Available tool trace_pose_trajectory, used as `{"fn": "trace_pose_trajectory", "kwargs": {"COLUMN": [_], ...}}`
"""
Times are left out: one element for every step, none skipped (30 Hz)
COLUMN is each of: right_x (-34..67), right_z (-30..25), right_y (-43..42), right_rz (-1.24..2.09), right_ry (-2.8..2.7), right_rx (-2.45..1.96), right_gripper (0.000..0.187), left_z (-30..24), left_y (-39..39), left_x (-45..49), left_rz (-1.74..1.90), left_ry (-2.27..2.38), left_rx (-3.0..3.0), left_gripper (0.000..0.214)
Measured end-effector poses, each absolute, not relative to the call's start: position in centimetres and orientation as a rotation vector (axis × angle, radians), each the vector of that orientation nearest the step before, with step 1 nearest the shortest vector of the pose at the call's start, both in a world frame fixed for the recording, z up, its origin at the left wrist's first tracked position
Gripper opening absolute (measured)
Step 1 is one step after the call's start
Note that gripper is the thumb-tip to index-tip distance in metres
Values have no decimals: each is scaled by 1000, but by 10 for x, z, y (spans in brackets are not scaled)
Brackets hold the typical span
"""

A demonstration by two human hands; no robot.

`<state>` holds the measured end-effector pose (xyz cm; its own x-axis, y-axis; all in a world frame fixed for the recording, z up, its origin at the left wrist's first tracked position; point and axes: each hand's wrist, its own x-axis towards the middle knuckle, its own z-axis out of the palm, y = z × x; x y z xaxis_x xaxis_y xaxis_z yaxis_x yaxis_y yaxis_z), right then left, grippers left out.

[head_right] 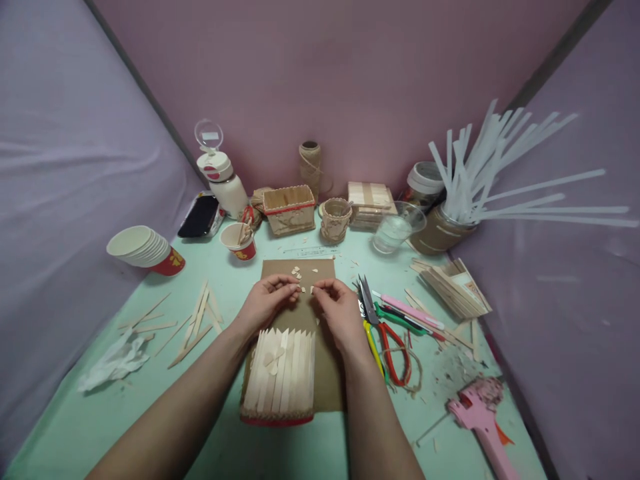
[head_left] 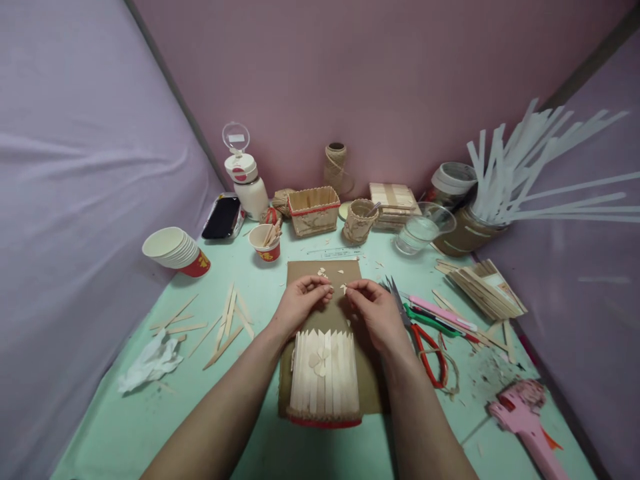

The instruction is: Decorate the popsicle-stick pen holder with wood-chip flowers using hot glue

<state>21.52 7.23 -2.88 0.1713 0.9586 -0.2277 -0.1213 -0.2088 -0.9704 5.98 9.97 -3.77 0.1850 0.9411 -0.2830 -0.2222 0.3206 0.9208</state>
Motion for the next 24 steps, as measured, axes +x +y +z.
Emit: {"fn": "trace_pose_trajectory", "kwargs": {"right_x": [215, 214, 214, 214, 213, 213, 212, 212, 211, 211, 210, 209, 209, 208, 207, 207, 206, 206, 207, 207, 208, 209, 209, 210], "right_z": [-30, -31, -33, -34, -35, -36, -37, -37, -37, -37, -36, -35, -34, -33, -32, -32, -32, -33, -34, -35, -36, -38, -39, -41], "right_y": [72, 72, 72, 72, 73, 73, 73, 73, 73, 73, 73, 72, 72, 72, 71, 71, 71, 71, 71, 71, 72, 72, 72, 72], "right_rz": [1263, 1256, 1253, 1256, 1262, 1269, 1274, 1277, 1274, 1270, 1268, 1270, 1275, 1283, 1290, 1295, 1294, 1289, 1280, 1266, 1251, 1237, 1223, 1211], "right_ry": [-900, -913, -924, -932, -939, -942, -944, -949, -955, -964, -974, -987, -999, -1012, -1026, -1039, -1047, -1049, -1042, -1029, -1015, -1008, -1011, -1023], "right_rx": [-1380, -1385, -1388, -1387, -1383, -1379, -1378, -1379, -1379, -1380, -1381, -1379, -1376, -1374, -1372, -1370, -1369, -1372, -1380, -1390, -1401, -1409, -1413, -1412], "right_gripper": [28, 28, 28, 27, 26, 26, 25, 25, 24, 24, 23, 23, 22, 22, 22, 21, 21, 21, 22, 23, 24, 25, 25, 25], "left_z": [-37, -35, -34, -33, -33, -33, -33, -33, -34, -35, -36, -36, -36, -36, -36, -36, -36, -36, -37, -37, -37, -37, -37, -37], "left_y": [99, 99, 98, 98, 97, 97, 96, 96, 96, 96, 96, 96, 97, 97, 97, 97, 97, 98, 98, 98, 97, 97, 97, 97], "left_x": [60, 61, 61, 61, 62, 62, 62, 62, 62, 61, 61, 60, 60, 59, 59, 59, 59, 59, 59, 59, 59, 60, 60, 60], "left_rz": [995, 1000, 994, 984, 974, 966, 960, 954, 949, 944, 937, 932, 931, 929, 927, 926, 927, 935, 946, 961, 975, 983, 982, 972], "left_ry": [1072, 1097, 1120, 1137, 1144, 1140, 1127, 1109, 1094, 1085, 1082, 1082, 1083, 1083, 1083, 1082, 1083, 1083, 1080, 1077, 1075, 1078, 1085, 1096], "left_rx": [898, 929, 963, 997, 1028, 1056, 1079, 1096, 1106, 1112, 1119, 1127, 1136, 1146, 1156, 1162, 1159, 1148, 1130, 1108, 1084, 1060, 1039, 1020], "left_gripper": [31, 30, 29, 28, 26, 25, 23, 22, 20, 20, 19, 18, 18, 17, 17, 18, 18, 19, 21, 23, 26, 28, 28, 28]}}
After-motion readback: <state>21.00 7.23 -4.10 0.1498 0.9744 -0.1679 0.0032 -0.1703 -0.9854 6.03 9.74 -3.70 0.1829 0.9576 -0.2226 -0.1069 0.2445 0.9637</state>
